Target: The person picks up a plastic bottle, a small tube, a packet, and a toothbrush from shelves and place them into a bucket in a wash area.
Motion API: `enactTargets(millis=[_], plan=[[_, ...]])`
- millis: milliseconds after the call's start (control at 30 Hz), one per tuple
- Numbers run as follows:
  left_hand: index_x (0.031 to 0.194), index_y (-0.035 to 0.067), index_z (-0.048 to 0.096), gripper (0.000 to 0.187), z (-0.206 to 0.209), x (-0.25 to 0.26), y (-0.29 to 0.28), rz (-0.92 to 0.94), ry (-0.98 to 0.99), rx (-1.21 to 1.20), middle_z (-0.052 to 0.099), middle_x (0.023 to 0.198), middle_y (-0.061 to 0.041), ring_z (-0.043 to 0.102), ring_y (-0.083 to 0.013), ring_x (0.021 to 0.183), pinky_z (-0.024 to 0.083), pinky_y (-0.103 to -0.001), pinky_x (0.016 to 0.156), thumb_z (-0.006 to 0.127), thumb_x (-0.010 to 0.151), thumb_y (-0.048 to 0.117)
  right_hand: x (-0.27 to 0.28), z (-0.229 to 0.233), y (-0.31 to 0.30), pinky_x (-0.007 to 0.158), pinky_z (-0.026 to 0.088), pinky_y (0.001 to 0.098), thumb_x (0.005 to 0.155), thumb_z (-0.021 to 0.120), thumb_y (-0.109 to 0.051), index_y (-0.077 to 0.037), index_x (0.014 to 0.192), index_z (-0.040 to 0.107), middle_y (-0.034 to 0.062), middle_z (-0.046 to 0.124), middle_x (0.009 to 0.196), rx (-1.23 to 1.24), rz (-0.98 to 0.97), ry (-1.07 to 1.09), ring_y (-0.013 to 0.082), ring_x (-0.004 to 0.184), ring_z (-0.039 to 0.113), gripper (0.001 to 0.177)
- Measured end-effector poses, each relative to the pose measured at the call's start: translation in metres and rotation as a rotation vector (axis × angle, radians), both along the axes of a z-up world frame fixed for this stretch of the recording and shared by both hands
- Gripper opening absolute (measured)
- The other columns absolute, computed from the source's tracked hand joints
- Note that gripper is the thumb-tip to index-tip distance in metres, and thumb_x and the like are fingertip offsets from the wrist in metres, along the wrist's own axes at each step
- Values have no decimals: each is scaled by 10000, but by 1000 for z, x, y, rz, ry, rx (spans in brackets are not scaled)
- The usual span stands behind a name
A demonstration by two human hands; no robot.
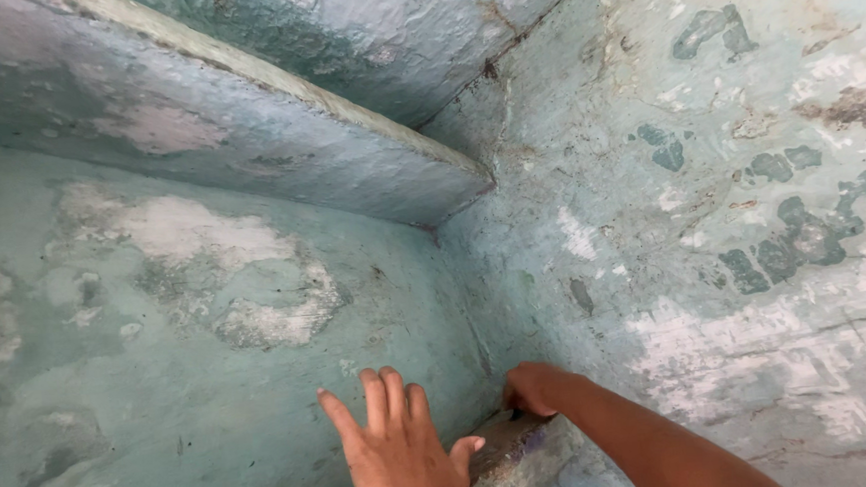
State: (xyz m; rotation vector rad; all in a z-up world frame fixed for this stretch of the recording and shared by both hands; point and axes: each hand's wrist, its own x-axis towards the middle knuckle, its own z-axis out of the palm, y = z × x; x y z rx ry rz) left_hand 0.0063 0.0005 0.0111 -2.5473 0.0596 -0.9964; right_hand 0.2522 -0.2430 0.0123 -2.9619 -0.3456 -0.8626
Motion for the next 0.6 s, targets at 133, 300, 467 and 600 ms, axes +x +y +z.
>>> enactTargets(millis=[133, 300, 467, 600], plan=[[1496, 11, 359, 927, -1, -1, -1, 0, 19, -36, 229, 1546, -198, 26, -367, 1498, 10, -745, 1121, 325, 980, 780, 16, -5, 3, 921, 560, 400, 890, 644, -73, -243, 1170, 776, 91, 738, 1183, 9, 49, -5, 305, 1084, 706, 354], [1488, 8, 346, 928, -2, 0, -2, 15, -14, -33, 211, 1543, -207, 22, -370, 1482, 9, -743, 1104, 301, 975, 780, 35, -4, 4, 912, 568, 386, 870, 683, -84, -223, 1134, 790, 48, 752, 1148, -20, 23, -24, 268, 1074, 713, 316], [1494, 25, 376, 891, 3, -1, -1, 21, 59, -87, 217, 1564, -184, 43, -369, 1503, 24, -743, 1125, 315, 995, 760, 42, 6, 10, 900, 564, 394, 866, 720, -125, -202, 1079, 808, 75, 749, 1137, -82, -33, 67, 269, 1061, 714, 242], [1496, 27, 379, 885, 1, 0, -1, 24, 51, -76, 230, 1557, -193, 48, -371, 1507, 28, -748, 1127, 318, 1001, 758, 62, 6, 9, 911, 556, 404, 839, 763, -181, -196, 1029, 812, 80, 748, 1165, -99, -93, 85, 275, 1077, 702, 197]])
